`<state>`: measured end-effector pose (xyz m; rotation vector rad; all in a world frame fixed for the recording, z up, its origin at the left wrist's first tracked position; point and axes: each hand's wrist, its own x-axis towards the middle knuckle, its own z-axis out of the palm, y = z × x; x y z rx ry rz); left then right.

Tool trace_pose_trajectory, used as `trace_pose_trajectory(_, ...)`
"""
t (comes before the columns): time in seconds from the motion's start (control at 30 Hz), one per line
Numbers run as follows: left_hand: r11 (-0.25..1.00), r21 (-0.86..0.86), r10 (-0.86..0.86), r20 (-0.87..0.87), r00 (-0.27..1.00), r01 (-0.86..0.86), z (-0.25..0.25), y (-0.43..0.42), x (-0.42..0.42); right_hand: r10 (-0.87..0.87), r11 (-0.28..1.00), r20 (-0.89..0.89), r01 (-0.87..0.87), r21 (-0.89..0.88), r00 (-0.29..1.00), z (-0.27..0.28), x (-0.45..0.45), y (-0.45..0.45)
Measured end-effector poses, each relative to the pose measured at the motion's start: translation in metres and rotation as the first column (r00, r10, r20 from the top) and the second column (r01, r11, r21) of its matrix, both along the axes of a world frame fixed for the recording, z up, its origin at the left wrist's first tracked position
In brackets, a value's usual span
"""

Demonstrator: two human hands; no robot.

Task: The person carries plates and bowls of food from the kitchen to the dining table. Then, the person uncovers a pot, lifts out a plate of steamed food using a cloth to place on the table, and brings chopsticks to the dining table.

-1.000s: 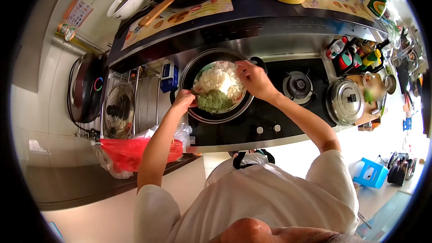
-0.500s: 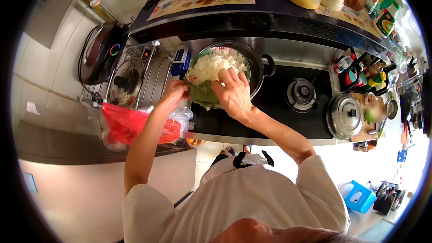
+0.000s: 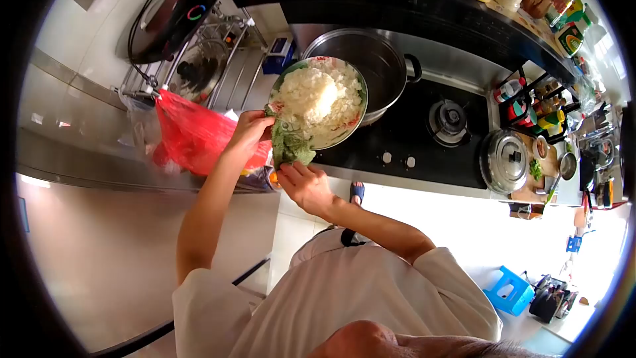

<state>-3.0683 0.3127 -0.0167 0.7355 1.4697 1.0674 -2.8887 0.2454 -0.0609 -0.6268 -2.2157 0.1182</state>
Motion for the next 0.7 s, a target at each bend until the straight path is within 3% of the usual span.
trace_pose_trajectory(0.33, 0.979, -0.052, 0.194, -0.034, 0.98, -0.196, -0.068, -0.11, -0.009, 0.21, 0.967, 0.168, -0.179, -0.182, 0.963, -0.047, 0.009, -0.062)
trace_pose_trajectory(0.47, 0.961, -0.107, 0.255, -0.009, 0.967, -0.254, -0.107, -0.137, 0.005, 0.379, 0.901, 0.319, -0.268, -0.341, 0.869, -0.08, 0.025, -0.068)
trace_pose_trajectory(0.7, 0.89, -0.212, 0.411, -0.01, 0.911, -0.404, -0.206, -0.142, 0.031, 0.449, 0.876, 0.495, -0.259, -0.406, 0.744, -0.142, 0.048, -0.051)
